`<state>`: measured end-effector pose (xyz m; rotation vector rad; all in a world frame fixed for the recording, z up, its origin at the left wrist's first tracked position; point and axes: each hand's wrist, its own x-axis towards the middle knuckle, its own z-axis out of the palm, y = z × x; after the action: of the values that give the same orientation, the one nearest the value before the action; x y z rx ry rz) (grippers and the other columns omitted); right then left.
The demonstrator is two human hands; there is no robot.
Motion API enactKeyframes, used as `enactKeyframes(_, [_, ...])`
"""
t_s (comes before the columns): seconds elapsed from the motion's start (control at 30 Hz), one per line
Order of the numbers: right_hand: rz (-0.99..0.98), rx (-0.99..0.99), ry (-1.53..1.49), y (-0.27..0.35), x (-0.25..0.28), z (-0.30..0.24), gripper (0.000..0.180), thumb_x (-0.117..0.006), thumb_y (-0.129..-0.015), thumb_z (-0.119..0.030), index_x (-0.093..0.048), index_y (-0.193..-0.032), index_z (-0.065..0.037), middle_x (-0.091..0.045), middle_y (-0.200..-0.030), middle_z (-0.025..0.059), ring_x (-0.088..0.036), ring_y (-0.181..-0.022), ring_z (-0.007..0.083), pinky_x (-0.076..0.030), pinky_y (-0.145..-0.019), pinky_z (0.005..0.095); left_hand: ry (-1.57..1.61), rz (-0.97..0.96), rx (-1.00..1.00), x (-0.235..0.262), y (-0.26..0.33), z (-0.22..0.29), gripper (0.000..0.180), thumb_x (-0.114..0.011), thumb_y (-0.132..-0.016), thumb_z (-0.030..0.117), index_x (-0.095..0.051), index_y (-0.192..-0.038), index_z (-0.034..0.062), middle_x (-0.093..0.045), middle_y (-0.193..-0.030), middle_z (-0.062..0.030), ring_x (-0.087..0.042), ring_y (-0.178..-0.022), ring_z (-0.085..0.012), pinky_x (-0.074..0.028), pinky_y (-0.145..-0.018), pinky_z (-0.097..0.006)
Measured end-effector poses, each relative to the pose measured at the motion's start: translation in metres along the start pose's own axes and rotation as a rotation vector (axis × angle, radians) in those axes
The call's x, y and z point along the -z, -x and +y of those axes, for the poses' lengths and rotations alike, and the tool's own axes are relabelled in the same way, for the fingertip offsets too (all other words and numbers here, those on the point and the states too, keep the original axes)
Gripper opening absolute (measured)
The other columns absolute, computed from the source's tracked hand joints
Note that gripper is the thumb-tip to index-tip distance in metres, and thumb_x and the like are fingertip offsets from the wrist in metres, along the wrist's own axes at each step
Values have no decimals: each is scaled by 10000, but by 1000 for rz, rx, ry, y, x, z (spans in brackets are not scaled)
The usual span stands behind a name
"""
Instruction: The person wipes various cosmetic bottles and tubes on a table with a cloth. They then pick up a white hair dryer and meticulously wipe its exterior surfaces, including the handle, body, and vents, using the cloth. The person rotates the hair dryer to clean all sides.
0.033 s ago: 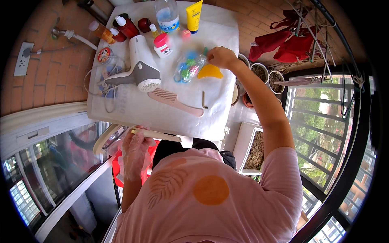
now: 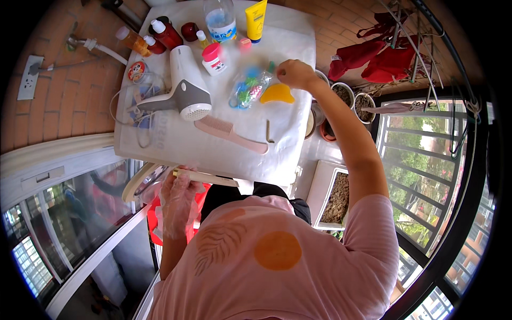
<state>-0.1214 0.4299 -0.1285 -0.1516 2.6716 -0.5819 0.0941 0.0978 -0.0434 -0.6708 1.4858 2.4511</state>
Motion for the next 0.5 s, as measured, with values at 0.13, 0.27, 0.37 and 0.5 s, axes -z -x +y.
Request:
enactKeyframes(0.13, [155, 47, -486, 36, 32, 30, 215, -596, -805, -182, -653, -872, 14, -641, -707, 79, -605, -590, 120, -491, -546, 263, -82, 0, 43, -3, -1, -4, 268, -603, -886, 226, -551, -1076, 45, -541, -1007, -15, -520, -917, -110, -451, -732, -228])
enactKeyframes(0.27, [367, -17, -677, 96, 58, 79, 207, -641, -798, -174, -667, -878, 15, -607, -681, 19, -544, -625, 74, -434, -581, 236, -119, 6, 63, -13, -5, -9, 289, -597, -889, 226, -539, -1101, 37, -538, -1017, -19, -517, -920, -114, -450, -729, -233])
enactKeyframes(0.37, [450, -220, -754, 132, 39, 142, 214, -658, -802, -201, -677, -905, -14, -579, -662, -11, -502, -614, 57, -381, -568, 215, -133, -11, 101, -24, -9, -13, 272, -590, -893, 199, -537, -1098, 29, -543, -1012, -35, -524, -898, -124, -460, -721, -253])
enactKeyframes(0.5, [543, -499, -968, 178, -17, 214, 244, -695, -773, -201, -677, -909, 1, -582, -691, -16, -511, -645, 65, -375, -579, 210, -168, -7, 141, -34, -13, -24, 236, -591, -892, 162, -546, -1078, 25, -550, -996, -43, -529, -885, -130, -472, -739, -284])
